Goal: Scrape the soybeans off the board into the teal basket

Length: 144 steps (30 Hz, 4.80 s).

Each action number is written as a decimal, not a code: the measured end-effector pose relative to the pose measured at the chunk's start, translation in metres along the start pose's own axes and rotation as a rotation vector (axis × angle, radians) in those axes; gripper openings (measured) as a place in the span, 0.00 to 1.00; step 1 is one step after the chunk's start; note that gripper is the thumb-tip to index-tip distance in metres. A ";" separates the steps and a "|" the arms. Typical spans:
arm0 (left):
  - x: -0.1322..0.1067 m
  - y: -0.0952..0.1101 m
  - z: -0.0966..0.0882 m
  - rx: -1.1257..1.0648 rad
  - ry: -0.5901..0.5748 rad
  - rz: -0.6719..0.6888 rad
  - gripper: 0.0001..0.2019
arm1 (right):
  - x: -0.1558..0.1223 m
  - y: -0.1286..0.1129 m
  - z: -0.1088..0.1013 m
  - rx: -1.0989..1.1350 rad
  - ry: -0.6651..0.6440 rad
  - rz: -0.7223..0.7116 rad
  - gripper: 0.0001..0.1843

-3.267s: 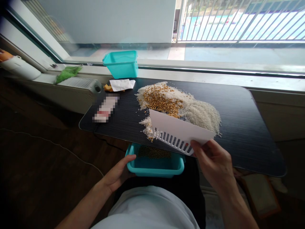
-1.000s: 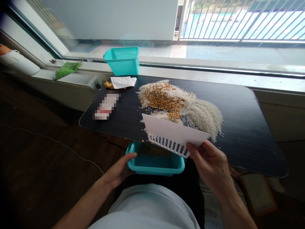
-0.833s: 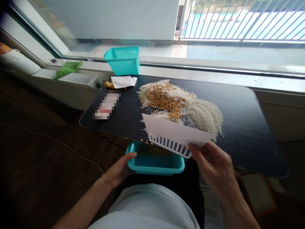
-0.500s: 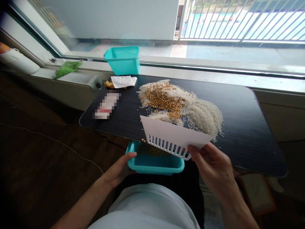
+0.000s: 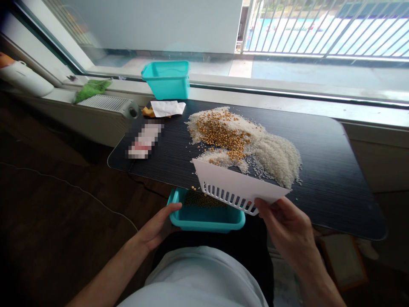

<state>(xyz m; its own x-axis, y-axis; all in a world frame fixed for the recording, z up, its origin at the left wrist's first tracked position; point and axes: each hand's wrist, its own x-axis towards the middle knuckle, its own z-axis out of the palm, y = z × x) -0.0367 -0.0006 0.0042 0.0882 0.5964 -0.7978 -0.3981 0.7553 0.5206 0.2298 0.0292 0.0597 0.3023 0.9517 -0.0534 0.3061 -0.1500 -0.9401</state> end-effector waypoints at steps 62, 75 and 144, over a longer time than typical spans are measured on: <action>0.001 -0.002 0.003 -0.007 -0.011 -0.008 0.21 | 0.020 0.002 0.007 -0.218 0.118 -0.203 0.12; -0.002 0.000 0.003 -0.003 -0.013 0.006 0.24 | 0.023 0.002 0.013 -0.275 0.037 -0.311 0.13; 0.006 -0.001 -0.004 0.002 -0.013 0.027 0.25 | -0.036 0.022 0.017 -0.177 0.146 -0.489 0.09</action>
<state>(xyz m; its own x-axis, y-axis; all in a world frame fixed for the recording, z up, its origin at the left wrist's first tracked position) -0.0393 0.0009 -0.0027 0.0889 0.6200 -0.7795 -0.3990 0.7392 0.5425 0.2103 -0.0039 0.0351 0.2053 0.8766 0.4352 0.5858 0.2461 -0.7722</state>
